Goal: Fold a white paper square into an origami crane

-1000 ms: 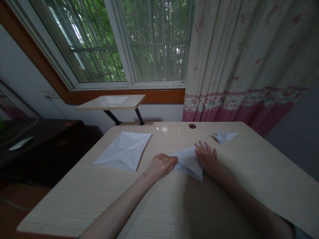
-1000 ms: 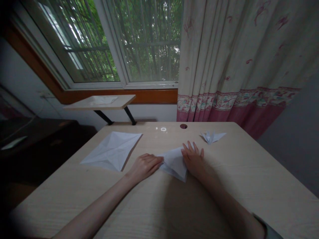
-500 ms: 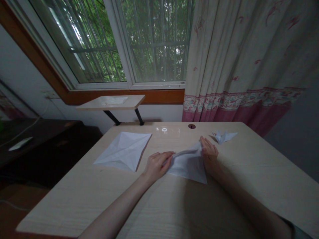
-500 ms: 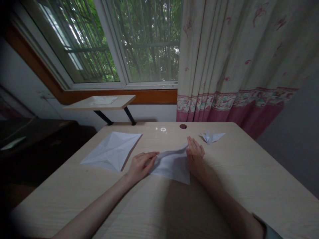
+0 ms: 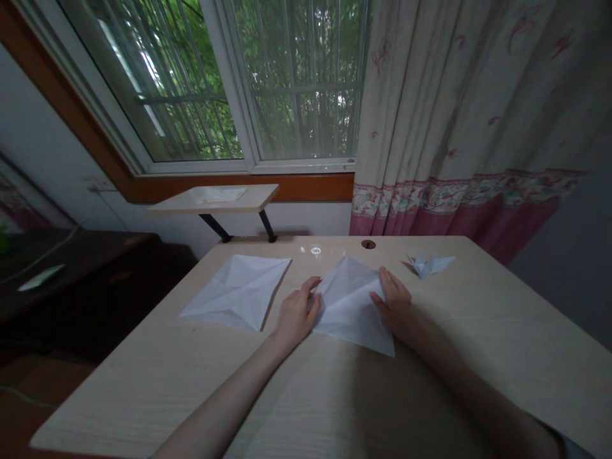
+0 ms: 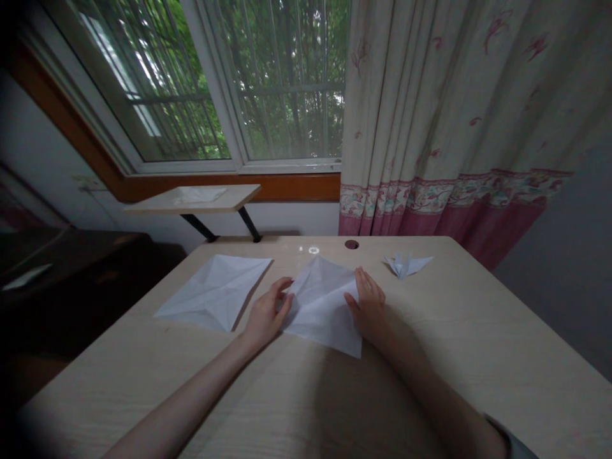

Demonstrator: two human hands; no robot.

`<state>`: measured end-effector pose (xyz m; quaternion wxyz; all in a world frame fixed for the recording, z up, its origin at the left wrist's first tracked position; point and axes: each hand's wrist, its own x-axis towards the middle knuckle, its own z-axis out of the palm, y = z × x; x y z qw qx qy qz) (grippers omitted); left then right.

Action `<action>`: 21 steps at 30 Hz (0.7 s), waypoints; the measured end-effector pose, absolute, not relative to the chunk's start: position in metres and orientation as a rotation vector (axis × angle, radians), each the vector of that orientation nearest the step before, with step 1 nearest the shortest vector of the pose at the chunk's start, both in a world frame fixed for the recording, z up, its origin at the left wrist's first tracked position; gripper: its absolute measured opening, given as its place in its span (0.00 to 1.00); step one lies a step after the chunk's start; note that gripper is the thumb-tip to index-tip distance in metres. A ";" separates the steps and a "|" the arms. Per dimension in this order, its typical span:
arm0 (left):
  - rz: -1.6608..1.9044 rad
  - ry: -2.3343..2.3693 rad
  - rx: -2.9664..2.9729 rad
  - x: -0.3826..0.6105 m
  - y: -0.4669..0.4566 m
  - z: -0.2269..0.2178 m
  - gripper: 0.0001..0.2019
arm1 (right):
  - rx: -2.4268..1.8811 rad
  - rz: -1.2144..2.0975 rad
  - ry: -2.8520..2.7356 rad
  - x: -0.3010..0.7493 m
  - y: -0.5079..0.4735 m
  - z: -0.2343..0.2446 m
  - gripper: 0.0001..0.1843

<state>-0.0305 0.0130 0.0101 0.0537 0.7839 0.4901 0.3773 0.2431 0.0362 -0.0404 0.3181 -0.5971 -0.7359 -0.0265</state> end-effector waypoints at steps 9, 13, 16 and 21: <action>0.978 1.648 2.263 -0.034 0.018 0.011 0.25 | -1.701 -0.092 -2.136 0.240 0.031 -0.034 0.31; 1.039 1.560 2.276 -0.035 0.022 0.007 0.26 | -1.607 -0.095 -2.289 0.240 0.024 -0.028 0.28; 1.053 1.530 2.282 -0.036 0.024 0.005 0.24 | -1.448 -0.064 -2.432 0.241 0.020 -0.023 0.27; 1.106 1.580 2.193 -0.035 0.022 0.007 0.21 | -1.348 0.017 -2.547 0.241 0.018 -0.018 0.24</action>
